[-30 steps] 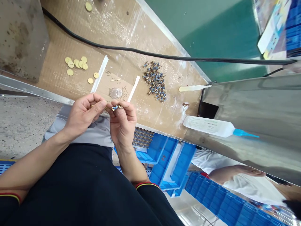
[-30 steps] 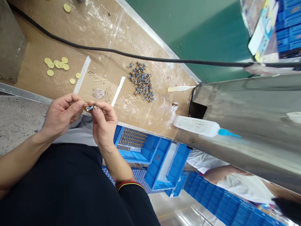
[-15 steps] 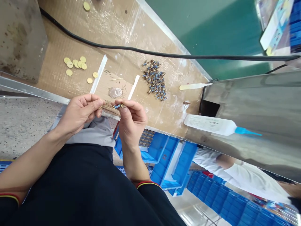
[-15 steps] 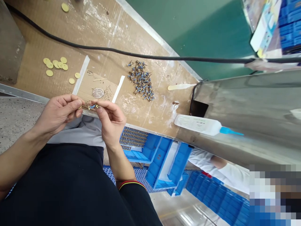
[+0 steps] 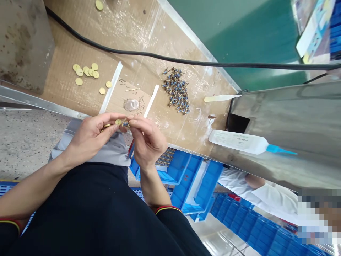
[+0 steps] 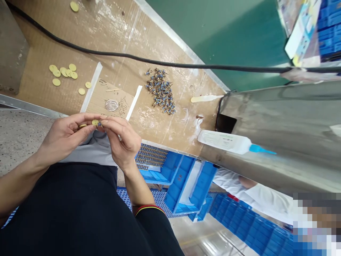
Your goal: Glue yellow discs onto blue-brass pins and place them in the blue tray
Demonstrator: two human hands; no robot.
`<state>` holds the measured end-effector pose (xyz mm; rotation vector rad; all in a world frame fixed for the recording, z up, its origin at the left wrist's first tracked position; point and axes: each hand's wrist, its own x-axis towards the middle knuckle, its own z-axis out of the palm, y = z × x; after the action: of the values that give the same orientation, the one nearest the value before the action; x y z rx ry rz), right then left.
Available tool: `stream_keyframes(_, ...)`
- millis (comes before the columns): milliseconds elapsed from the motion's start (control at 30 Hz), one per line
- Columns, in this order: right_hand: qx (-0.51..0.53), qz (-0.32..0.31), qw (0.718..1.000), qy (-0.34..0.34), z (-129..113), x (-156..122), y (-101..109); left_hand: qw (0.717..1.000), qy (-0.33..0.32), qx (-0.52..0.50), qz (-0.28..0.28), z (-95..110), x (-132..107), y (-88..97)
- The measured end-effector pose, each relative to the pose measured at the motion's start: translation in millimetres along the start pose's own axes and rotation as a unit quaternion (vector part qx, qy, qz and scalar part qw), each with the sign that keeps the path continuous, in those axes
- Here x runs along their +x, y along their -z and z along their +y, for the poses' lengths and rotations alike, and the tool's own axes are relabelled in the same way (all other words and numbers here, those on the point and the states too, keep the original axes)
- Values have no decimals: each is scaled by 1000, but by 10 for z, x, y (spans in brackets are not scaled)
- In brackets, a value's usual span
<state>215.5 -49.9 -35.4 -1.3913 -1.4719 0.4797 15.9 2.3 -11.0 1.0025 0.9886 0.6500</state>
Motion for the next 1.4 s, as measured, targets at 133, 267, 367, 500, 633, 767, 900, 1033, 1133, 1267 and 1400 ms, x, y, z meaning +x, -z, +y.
stream_keyframes(133,-24,17,999,36,-37,40,-11,999,-9,41,-4,41,-31,-41)
stream_keyframes(267,-21,10,998,59,-63,75,-12,998,-16,65,-17,82,-35,-53)
stream_keyframes(367,-22,10,998,58,-61,67,-10,997,-23,67,-19,78,-36,-51)
stream_keyframes(500,-27,13,998,57,-60,51,-5,997,-34,68,-17,53,-41,-48)
stream_keyframes(633,-23,10,998,58,-75,58,3,996,-46,71,-17,36,-37,-49)
stream_keyframes(767,-38,2,997,68,-79,61,21,996,-56,67,-22,-1,-37,-43)
stream_keyframes(900,-62,-5,993,101,-78,60,44,994,-70,82,-25,-40,-52,-37)
stream_keyframes(1033,-80,1,987,139,-97,55,55,991,-73,107,-28,-24,-63,-44)
stream_keyframes(1133,-88,-4,984,157,-110,38,59,991,-61,117,-27,10,-68,-57)
stream_keyframes(1267,-89,-4,980,180,-93,-3,55,992,-42,114,-21,26,-73,-74)
stream_keyframes(1400,-106,2,974,199,-54,-52,56,993,-39,105,-23,17,-71,-87)
